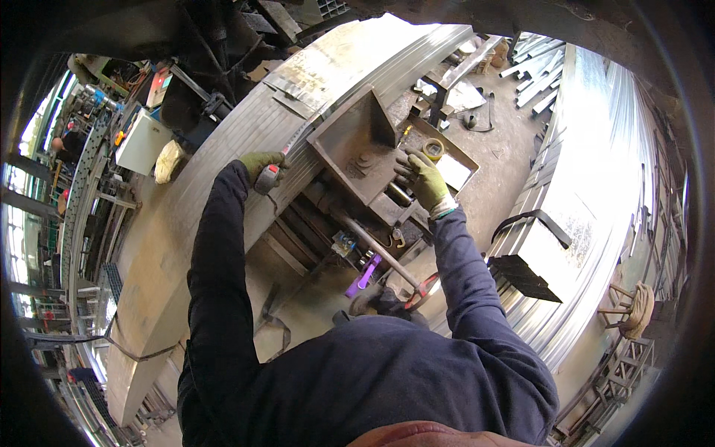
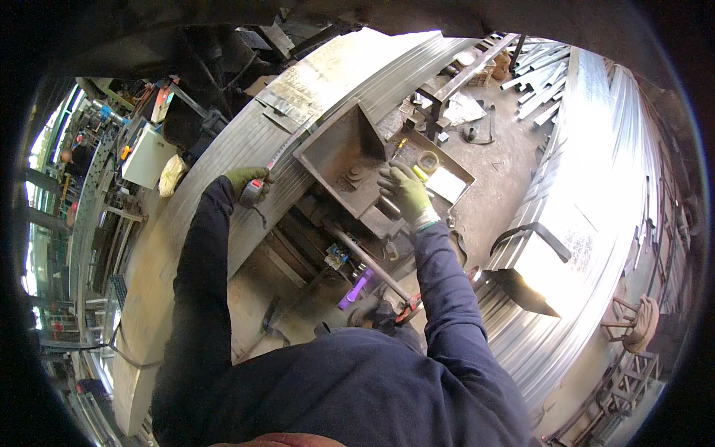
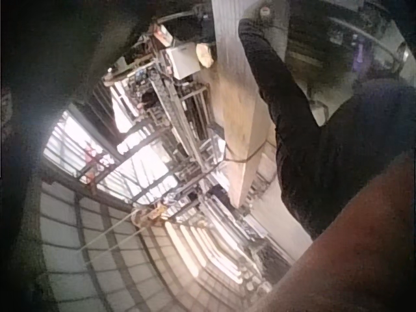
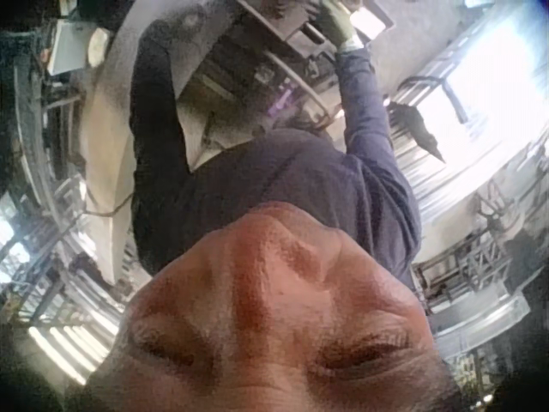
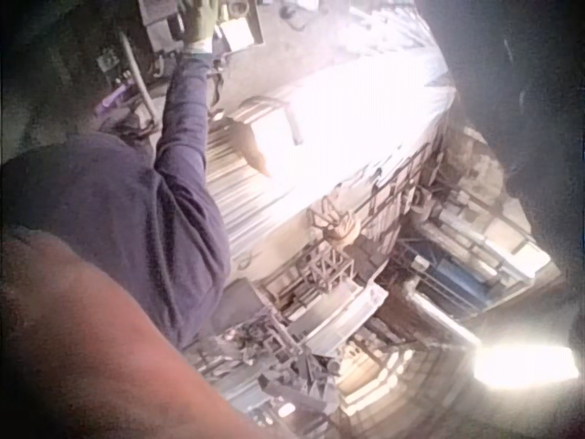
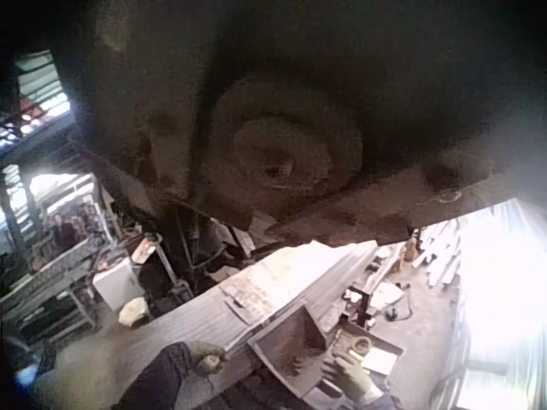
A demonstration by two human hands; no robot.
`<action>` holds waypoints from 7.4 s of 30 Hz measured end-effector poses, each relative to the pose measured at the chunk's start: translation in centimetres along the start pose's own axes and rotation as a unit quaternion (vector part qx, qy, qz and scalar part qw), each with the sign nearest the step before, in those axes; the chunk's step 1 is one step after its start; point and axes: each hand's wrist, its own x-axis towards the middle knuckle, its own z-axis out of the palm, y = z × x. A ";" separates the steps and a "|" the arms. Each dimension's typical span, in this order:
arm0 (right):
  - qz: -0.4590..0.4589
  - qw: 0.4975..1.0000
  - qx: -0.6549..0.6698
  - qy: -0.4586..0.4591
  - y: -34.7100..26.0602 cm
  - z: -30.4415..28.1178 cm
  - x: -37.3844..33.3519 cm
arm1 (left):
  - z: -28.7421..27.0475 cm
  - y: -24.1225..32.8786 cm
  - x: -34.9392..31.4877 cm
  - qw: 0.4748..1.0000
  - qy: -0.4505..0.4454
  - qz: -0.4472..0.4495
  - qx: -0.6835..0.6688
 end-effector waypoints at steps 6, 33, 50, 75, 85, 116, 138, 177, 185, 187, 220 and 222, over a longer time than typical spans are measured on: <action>-0.006 1.000 0.014 0.017 0.0 -1.4 -0.6 | -2.0 -0.1 1.8 0.999 0.013 0.005 0.029; -0.084 0.993 0.074 -0.046 -4.5 2.3 1.0 | 14.1 -2.3 -1.9 0.974 -0.155 0.125 0.108; 0.138 0.978 0.033 0.153 8.4 -7.8 -13.5 | 16.5 -33.6 -2.1 0.919 -0.302 -0.173 0.185; 0.398 0.899 -0.179 0.045 28.6 1.2 -23.6 | 12.2 -50.7 -2.8 0.905 -0.281 -0.159 0.277; 0.291 0.880 -0.355 0.118 30.8 -6.9 -25.3 | 19.7 -39.7 20.3 0.963 0.067 0.127 0.227; 0.072 0.885 -0.449 -0.101 25.6 4.1 -17.5 | 12.8 -39.0 4.9 0.864 0.322 0.284 0.262; 0.165 0.972 0.007 -0.166 23.8 24.8 -16.8 | 3.3 -31.5 -22.9 0.833 0.283 0.397 0.263; 0.023 0.992 -0.017 -0.121 35.3 25.7 -18.9 | -20.3 -37.9 -22.5 0.579 0.504 0.269 0.581; 0.025 0.990 -0.073 -0.116 35.9 23.9 -19.6 | -18.8 -35.9 -21.7 0.600 0.495 0.251 0.576; 0.036 0.989 -0.067 -0.124 36.0 23.6 -19.7 | -18.7 -35.5 -21.3 0.609 0.488 0.246 0.574; 0.041 0.995 -0.049 -0.081 35.7 23.2 -21.0 | -16.7 -31.9 -14.8 0.554 0.517 0.278 0.590; 0.039 0.996 -0.033 -0.080 35.6 23.1 -21.0 | -16.6 -31.7 -14.4 0.553 0.518 0.285 0.587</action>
